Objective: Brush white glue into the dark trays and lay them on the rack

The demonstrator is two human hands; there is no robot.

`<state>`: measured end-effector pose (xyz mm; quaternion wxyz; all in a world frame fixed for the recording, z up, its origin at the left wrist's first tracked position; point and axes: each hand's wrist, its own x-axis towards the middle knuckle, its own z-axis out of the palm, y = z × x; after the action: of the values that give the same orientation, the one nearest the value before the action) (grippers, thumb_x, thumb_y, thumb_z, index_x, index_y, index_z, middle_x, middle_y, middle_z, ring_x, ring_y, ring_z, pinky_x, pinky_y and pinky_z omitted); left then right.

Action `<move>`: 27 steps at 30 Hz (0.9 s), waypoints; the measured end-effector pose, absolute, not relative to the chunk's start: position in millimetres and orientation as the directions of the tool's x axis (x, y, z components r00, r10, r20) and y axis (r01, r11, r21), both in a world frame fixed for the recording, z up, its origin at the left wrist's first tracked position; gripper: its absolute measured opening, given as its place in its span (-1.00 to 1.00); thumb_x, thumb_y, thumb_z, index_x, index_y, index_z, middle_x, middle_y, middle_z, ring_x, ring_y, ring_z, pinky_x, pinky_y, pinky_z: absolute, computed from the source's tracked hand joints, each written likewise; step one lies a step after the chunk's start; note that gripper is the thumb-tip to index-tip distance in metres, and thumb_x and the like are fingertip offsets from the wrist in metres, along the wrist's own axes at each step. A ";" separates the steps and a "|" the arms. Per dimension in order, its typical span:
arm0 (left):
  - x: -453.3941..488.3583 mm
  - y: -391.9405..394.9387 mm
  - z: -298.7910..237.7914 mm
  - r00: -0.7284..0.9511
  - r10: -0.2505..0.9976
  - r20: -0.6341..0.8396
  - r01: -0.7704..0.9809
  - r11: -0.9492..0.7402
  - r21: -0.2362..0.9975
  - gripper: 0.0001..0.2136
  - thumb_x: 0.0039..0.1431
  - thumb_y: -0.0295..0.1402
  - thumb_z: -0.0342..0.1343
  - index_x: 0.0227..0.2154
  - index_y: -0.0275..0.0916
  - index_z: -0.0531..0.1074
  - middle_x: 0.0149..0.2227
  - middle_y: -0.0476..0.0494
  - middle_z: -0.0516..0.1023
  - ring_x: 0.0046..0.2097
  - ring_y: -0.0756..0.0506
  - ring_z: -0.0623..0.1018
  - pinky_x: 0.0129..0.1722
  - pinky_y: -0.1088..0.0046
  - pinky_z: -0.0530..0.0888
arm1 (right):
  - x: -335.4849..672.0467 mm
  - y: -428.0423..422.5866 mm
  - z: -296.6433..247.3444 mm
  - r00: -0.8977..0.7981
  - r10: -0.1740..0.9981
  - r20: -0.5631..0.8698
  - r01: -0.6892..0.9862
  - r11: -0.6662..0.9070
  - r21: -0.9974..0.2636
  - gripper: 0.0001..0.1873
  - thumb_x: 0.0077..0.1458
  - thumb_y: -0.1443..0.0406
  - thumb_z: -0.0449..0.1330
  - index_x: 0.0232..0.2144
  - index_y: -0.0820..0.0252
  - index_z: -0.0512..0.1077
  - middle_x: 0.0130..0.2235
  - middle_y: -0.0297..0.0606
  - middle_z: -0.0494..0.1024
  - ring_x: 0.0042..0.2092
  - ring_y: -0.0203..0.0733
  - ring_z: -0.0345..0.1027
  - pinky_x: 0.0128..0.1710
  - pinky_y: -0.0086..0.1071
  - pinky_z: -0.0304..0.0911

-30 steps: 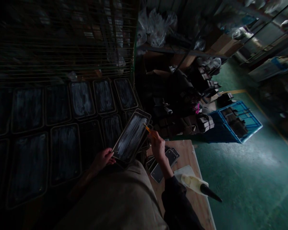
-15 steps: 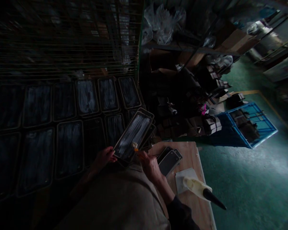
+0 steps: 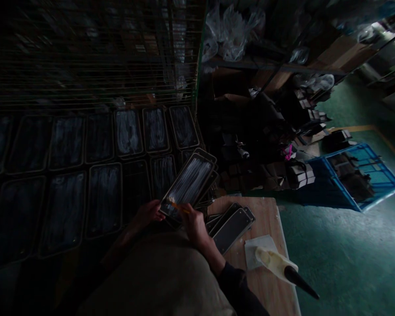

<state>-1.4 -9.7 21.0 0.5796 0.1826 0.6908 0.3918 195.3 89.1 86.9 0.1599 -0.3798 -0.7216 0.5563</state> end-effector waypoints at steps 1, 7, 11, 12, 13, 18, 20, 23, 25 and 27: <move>-2.1 -10.6 20.0 -0.248 0.713 -0.655 -0.210 0.621 0.755 -0.73 0.10 -0.15 0.02 -0.25 -0.25 0.36 -0.47 -0.08 0.57 -0.44 -0.11 0.61 -0.46 0.46 0.52 | 195.7 82.5 85.4 -0.678 0.704 -0.210 0.373 0.083 -0.924 -0.72 0.31 0.16 -0.02 -0.11 0.13 0.41 -0.37 -0.28 0.55 -0.36 -0.23 0.48 -0.38 -0.47 0.34; -1.9 -13.8 9.2 -0.235 0.718 -0.655 -0.263 0.602 0.754 -0.69 0.08 -0.09 0.05 -0.28 -0.26 0.36 -0.43 -0.10 0.58 -0.43 -0.12 0.62 -0.48 0.44 0.53 | 197.3 91.4 79.0 -0.689 0.679 -0.254 0.315 -0.035 -0.948 -0.66 0.32 0.10 -0.05 -0.17 0.17 0.40 -0.42 -0.29 0.54 -0.39 -0.23 0.48 -0.37 -0.44 0.38; 1.2 -14.1 3.8 -0.320 0.667 -0.672 -0.321 0.591 0.740 -0.61 -0.03 -0.05 0.14 -0.25 -0.24 0.32 -0.54 0.00 0.53 -0.49 -0.14 0.61 -0.51 0.40 0.53 | 197.6 141.6 74.0 -0.558 0.816 -0.152 0.283 0.015 -0.959 -0.67 0.30 0.10 -0.03 -0.17 0.20 0.39 -0.41 -0.26 0.56 -0.38 -0.20 0.49 -0.37 -0.43 0.41; 1.6 -14.3 2.7 -0.334 0.664 -0.669 -0.329 0.583 0.743 -0.60 -0.05 -0.05 0.15 -0.24 -0.24 0.31 -0.53 0.01 0.53 -0.49 -0.15 0.61 -0.51 0.38 0.53 | 197.7 155.1 73.8 -0.506 0.856 -0.109 0.285 0.047 -0.958 -0.68 0.30 0.11 -0.02 -0.16 0.20 0.39 -0.39 -0.25 0.56 -0.37 -0.19 0.50 -0.36 -0.43 0.41; 1.9 -14.5 1.6 -0.338 0.665 -0.666 -0.327 0.580 0.746 -0.59 -0.05 -0.06 0.15 -0.24 -0.23 0.31 -0.52 0.00 0.54 -0.49 -0.15 0.61 -0.51 0.37 0.54 | 197.7 167.9 74.2 -0.461 0.885 -0.059 0.292 0.089 -0.952 -0.68 0.30 0.12 -0.01 -0.14 0.20 0.38 -0.36 -0.24 0.57 -0.34 -0.18 0.50 -0.33 -0.42 0.41; 2.7 -14.8 -2.4 -0.323 0.664 -0.674 -0.262 0.622 0.738 -0.64 -0.03 -0.07 0.12 -0.26 -0.21 0.33 -0.53 -0.04 0.56 -0.47 -0.17 0.61 -0.51 0.39 0.52 | 192.0 213.6 79.7 -0.505 0.849 0.156 0.368 0.375 -0.851 -0.69 0.30 0.19 -0.01 -0.03 0.18 0.39 -0.22 -0.18 0.57 -0.18 -0.16 0.49 -0.16 -0.37 0.37; 4.3 -14.1 -1.0 -0.354 0.648 -0.674 -0.301 0.604 0.738 -0.59 -0.10 -0.04 0.18 -0.27 -0.21 0.32 -0.51 -0.05 0.56 -0.46 -0.19 0.62 -0.50 0.36 0.53 | 190.1 224.8 78.6 -0.607 0.773 0.183 0.372 0.480 -0.795 -0.70 0.30 0.24 -0.02 -0.02 0.16 0.41 -0.14 -0.17 0.55 -0.13 -0.16 0.46 -0.12 -0.36 0.35; 7.7 -12.5 4.7 -0.391 0.629 -0.672 -0.371 0.561 0.740 -0.45 -0.24 0.03 0.26 -0.26 -0.24 0.30 -0.49 -0.05 0.55 -0.47 -0.20 0.61 -0.48 0.31 0.55 | 193.6 235.6 72.4 -0.658 0.728 0.190 0.389 0.546 -0.742 -0.70 0.29 0.28 -0.02 -0.02 0.14 0.42 -0.10 -0.17 0.53 -0.12 -0.17 0.44 -0.12 -0.37 0.34; 9.4 -11.7 8.6 -0.398 0.625 -0.672 -0.390 0.548 0.740 -0.40 -0.28 0.08 0.27 -0.26 -0.26 0.30 -0.50 -0.05 0.55 -0.48 -0.19 0.61 -0.47 0.30 0.56 | 200.2 237.7 69.2 -0.616 0.763 0.198 0.433 0.538 -0.723 -0.70 0.29 0.29 -0.02 -0.02 0.15 0.41 -0.12 -0.17 0.53 -0.12 -0.17 0.44 -0.13 -0.37 0.34; 10.3 -11.1 10.7 -0.390 0.636 -0.666 -0.390 0.541 0.745 -0.41 -0.27 0.09 0.25 -0.27 -0.26 0.30 -0.49 -0.06 0.56 -0.47 -0.18 0.61 -0.45 0.29 0.56 | 208.8 234.5 70.0 -0.570 0.794 0.210 0.473 0.526 -0.707 -0.69 0.29 0.28 -0.03 -0.01 0.16 0.41 -0.15 -0.17 0.54 -0.14 -0.16 0.44 -0.14 -0.37 0.34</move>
<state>10.3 -11.1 10.7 0.5451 0.0892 0.6881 0.4706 208.8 234.5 70.0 0.2647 -0.3805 -0.8324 0.3037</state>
